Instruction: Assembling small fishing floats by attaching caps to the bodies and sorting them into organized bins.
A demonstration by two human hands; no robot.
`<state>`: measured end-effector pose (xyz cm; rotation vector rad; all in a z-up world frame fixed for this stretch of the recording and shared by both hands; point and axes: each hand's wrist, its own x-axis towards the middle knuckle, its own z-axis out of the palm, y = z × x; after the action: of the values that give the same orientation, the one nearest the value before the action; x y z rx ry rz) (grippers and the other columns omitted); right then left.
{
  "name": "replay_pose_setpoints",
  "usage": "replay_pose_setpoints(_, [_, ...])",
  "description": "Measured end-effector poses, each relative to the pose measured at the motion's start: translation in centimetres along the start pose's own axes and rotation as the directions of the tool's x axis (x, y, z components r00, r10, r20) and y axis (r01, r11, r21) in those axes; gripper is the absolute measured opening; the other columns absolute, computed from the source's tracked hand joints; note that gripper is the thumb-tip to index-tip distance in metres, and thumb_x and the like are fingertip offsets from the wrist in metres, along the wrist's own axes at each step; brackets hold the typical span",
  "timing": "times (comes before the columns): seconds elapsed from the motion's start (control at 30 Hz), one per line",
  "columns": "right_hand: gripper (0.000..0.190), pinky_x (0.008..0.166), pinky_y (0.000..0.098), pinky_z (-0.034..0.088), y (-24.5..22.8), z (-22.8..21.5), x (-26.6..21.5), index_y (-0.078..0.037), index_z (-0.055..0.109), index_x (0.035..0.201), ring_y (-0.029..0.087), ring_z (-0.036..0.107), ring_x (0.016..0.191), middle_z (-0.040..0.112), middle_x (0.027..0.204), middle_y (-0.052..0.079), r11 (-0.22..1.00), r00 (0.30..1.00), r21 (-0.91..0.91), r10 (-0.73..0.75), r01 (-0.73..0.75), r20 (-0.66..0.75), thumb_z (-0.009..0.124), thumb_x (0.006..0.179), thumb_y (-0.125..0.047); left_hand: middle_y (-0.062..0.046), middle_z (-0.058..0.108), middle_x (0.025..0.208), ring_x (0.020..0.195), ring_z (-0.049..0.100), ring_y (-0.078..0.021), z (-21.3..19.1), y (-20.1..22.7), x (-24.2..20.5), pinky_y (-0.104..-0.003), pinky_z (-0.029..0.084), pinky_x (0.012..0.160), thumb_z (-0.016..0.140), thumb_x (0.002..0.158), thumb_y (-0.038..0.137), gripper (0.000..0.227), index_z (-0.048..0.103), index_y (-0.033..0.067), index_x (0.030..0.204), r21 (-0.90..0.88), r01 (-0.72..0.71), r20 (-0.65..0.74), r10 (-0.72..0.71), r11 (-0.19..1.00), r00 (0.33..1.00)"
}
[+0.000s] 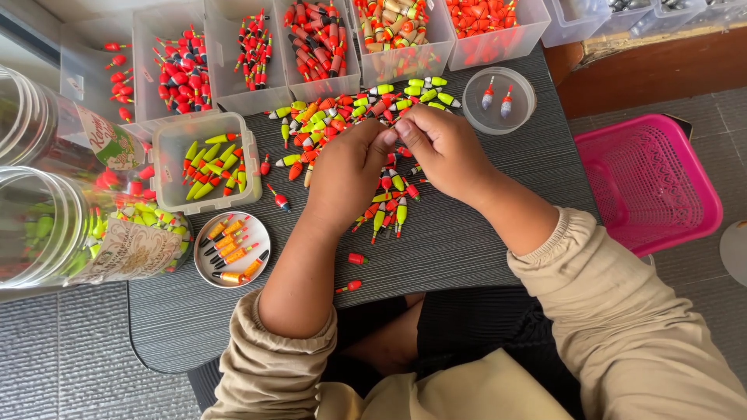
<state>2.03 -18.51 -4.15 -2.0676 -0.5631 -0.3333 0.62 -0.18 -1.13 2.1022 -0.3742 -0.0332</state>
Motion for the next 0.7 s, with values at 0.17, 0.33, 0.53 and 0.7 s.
replay_pose_setpoints(0.17, [0.033, 0.061, 0.0357, 0.049, 0.7, -0.5, 0.0, -0.007, 0.064, 0.085, 0.021, 0.056, 0.059, 0.058, 0.062, 0.008, 0.974, 0.977, 0.104, 0.189, -0.2, 0.103, 0.05, 0.111, -0.021, -0.013, 0.067, 0.082, 0.067, 0.065, -0.0309, 0.1, -0.1, 0.2, -0.044, 0.053, 0.059, 0.054, 0.106, 0.025, 0.021, 0.066, 0.0084, 0.108, 0.103, -0.055, -0.023, 0.058, 0.993, 0.998])
replay_pose_setpoints(0.33, [0.032, 0.037, 0.0218, 0.039, 2.8, -1.8, 1.5, -0.006, 0.066, 0.09, 0.01, 0.046, 0.046, 0.051, 0.057, 0.005, 0.777, 0.862, 0.394, 0.498, -0.491, 0.092, 0.053, 0.107, -0.03, -0.015, 0.069, 0.09, 0.064, 0.066, -0.0273, -0.3, 1.3, -0.2, -0.04, 0.052, 0.059, 0.057, 0.105, 0.022, 0.026, 0.06, 0.007, 0.125, 0.063, 0.01, -0.063, -0.006, 0.998, 0.998])
replay_pose_setpoints(0.53, [0.037, 0.049, 0.0243, 0.039, 6.5, -5.5, 3.5, -0.009, 0.059, 0.139, 0.011, 0.051, 0.056, 0.063, 0.085, 0.006, 0.639, 0.837, 0.717, 0.529, -0.28, -0.144, 0.052, 0.104, -0.021, 0.001, 0.069, 0.108, 0.084, 0.068, -0.0276, -0.1, 0.5, 0.2, -0.046, 0.045, 0.053, 0.045, 0.1, 0.046, 0.041, 0.05, 0.0211, 0.132, 0.153, 0.106, -0.002, -0.107, 0.983, 0.994])
replay_pose_setpoints(0.7, [0.017, 0.073, 0.031, 0.049, 4.2, -5.1, 2.3, -0.014, 0.072, 0.114, 0.013, 0.063, 0.082, 0.074, 0.1, -0.001, 0.946, 0.973, -0.229, 0.22, -0.23, -0.068, 0.06, 0.102, -0.02, 0.005, 0.067, 0.098, 0.073, 0.064, -0.0201, -0.3, 0.7, 0.2, -0.04, 0.042, 0.051, 0.046, 0.101, 0.044, 0.035, 0.053, 0.0225, 0.128, 0.14, 0.104, -0.035, -0.1, 0.985, 0.994])
